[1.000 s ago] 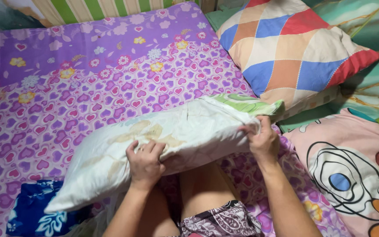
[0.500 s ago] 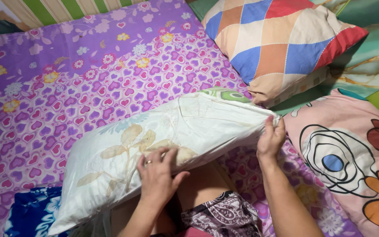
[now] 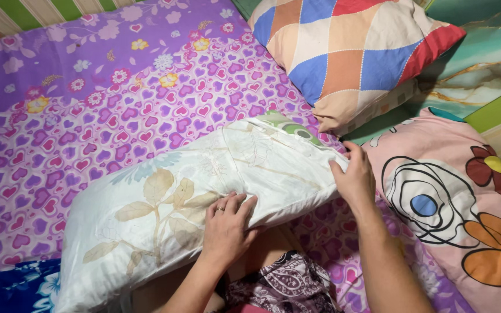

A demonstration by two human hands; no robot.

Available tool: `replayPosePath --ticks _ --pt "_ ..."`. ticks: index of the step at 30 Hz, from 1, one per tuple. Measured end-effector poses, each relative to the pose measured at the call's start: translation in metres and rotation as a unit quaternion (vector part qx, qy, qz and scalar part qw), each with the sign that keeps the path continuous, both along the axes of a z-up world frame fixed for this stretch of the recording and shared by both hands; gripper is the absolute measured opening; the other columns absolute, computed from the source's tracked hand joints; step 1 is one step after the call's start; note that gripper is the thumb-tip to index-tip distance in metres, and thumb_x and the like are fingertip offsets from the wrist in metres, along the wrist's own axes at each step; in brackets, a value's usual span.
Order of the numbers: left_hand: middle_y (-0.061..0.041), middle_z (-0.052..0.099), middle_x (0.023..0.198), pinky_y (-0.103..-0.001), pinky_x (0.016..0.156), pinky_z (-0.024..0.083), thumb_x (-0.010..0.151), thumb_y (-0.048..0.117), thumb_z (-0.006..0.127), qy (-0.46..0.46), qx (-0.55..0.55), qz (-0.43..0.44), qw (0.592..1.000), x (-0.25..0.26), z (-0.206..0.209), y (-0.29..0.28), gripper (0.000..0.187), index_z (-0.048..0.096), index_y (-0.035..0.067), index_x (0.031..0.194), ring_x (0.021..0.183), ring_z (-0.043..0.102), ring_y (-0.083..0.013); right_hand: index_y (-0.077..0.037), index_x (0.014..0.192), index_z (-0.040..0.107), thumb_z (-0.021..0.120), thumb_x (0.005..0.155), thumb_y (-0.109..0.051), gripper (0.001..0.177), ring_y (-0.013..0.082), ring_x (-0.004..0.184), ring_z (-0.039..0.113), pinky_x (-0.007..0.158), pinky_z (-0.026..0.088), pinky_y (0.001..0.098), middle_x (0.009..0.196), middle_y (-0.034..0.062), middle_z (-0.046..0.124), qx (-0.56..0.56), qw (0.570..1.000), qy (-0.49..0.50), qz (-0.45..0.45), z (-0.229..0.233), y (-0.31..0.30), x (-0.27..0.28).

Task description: The person sits on a bed and puts a pillow into a floral pillowcase, then places a second pillow into a yellow patterned pillowcase. They smooth the cases and adjust the pillows on the bed.

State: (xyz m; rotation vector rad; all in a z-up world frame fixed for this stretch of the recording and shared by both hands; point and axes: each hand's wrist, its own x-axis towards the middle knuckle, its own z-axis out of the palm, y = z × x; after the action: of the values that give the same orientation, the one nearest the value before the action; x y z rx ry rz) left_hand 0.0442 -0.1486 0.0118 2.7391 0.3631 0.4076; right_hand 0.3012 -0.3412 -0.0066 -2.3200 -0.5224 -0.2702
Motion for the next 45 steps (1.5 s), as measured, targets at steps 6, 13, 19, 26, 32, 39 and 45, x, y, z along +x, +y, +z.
replayPosePath --ticks 6,13,19,26,32,39,45 --pt "-0.007 0.066 0.126 -0.04 0.102 0.044 0.089 0.06 0.068 0.111 -0.14 0.017 0.984 0.03 0.015 0.034 0.062 0.062 0.017 0.133 0.116 0.062 -0.0246 -0.01 0.125 0.064 0.068 0.09 -0.03 0.04 0.032 0.112 0.066 0.099 0.052 0.0427 0.133 0.0152 0.06 -0.08 0.977 0.081 0.181 0.015 0.092 0.013" --pt "-0.014 0.059 0.138 -0.061 0.111 0.029 0.082 0.057 0.068 0.074 0.011 0.316 0.946 0.019 -0.023 0.205 0.065 0.066 0.016 0.132 0.132 0.053 -0.0366 -0.014 0.157 0.031 0.066 0.08 -0.079 0.107 0.0473 0.144 0.03 0.114 0.031 0.0537 0.155 0.0306 0.033 -0.297 0.935 0.185 0.052 -0.042 0.213 0.096" --pt "-0.004 0.063 0.126 -0.054 0.104 0.037 0.095 0.05 0.059 0.176 -0.076 0.369 0.909 -0.006 -0.078 0.242 0.038 0.068 0.023 0.12 0.122 0.058 -0.0284 -0.017 0.157 0.034 0.065 0.076 -0.077 0.105 0.0444 0.126 0.06 0.103 0.049 0.0559 0.139 0.0259 0.059 -0.266 0.926 0.267 0.023 -0.081 0.175 0.077" --pt "-0.01 0.066 0.098 -0.049 0.085 0.043 0.101 0.03 0.066 -0.226 -0.015 0.386 0.895 0.004 -0.045 0.241 0.02 0.071 0.011 0.096 0.095 0.062 -0.034 -0.01 0.127 0.059 0.07 0.094 -0.053 0.054 0.0464 0.099 0.067 0.08 0.053 0.0541 0.111 0.0262 0.069 -0.024 0.995 -0.07 0.061 -0.085 0.174 0.085" --pt "-0.007 0.063 0.098 -0.045 0.092 0.045 0.104 0.017 0.072 -0.434 0.058 0.317 0.841 0.003 0.02 0.236 0.01 0.066 0.01 0.099 0.097 0.061 -0.0306 0.002 0.12 0.052 0.074 0.105 -0.031 0.042 0.0403 0.096 0.061 0.083 0.051 0.0498 0.107 0.0222 0.059 0.225 0.943 -0.235 0.072 -0.023 0.171 0.085" --pt "-0.005 0.064 0.101 -0.046 0.092 0.043 0.093 0.013 0.074 -0.324 0.064 0.335 0.882 -0.033 -0.021 0.202 0.009 0.069 0.013 0.1 0.101 0.062 -0.0283 0.005 0.123 0.053 0.066 0.098 -0.011 0.032 0.0432 0.107 0.056 0.092 0.049 0.0518 0.113 0.0247 0.055 0.142 0.933 -0.295 0.152 -0.059 0.147 0.06" --pt "-0.011 0.047 0.142 -0.051 0.121 0.033 0.089 0.038 0.084 -0.398 0.179 0.166 0.884 0.012 0.026 0.164 0.064 0.054 0.018 0.142 0.141 0.042 -0.038 0.005 0.118 0.053 0.075 0.097 -0.013 0.036 0.0429 0.11 0.053 0.092 0.047 0.049 0.116 0.0256 0.053 0.175 0.95 -0.226 0.127 -0.03 0.136 0.033"
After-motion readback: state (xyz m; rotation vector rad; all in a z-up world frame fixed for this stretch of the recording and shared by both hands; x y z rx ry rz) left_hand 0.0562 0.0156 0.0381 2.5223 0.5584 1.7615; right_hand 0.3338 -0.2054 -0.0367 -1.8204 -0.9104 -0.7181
